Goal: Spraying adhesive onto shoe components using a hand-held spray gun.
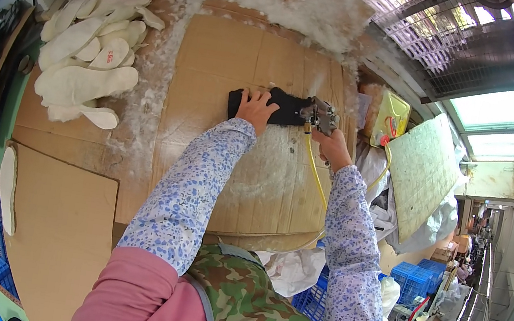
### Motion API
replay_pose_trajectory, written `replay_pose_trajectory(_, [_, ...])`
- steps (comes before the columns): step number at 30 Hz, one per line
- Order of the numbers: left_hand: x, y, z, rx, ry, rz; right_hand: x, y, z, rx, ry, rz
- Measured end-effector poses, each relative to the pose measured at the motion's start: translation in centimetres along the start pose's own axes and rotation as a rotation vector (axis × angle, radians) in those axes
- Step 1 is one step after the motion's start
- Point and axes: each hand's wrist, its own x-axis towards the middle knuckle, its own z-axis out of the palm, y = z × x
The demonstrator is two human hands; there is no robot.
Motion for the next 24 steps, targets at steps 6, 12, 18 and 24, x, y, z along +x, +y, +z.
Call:
replay_pose_trajectory(6, [0.02, -0.10, 0.27, -0.002, 0.007, 0.002, 0.22, 0.17, -0.05, -0.012, -0.007, -0.009])
replay_pose_trajectory(12, [-0.03, -0.28, 0.60, 0.009, 0.049, 0.027, 0.19, 0.25, -0.04, -0.020, 0.004, -0.003])
replay_pose_trajectory(18, [-0.02, -0.25, 0.58, 0.017, 0.039, 0.028, 0.28, 0.35, -0.22, -0.027, -0.012, -0.009])
replay_pose_trajectory(24, [-0.04, -0.39, 0.66, 0.013, 0.045, 0.031, 0.19, 0.18, -0.43, -0.005, -0.006, -0.008])
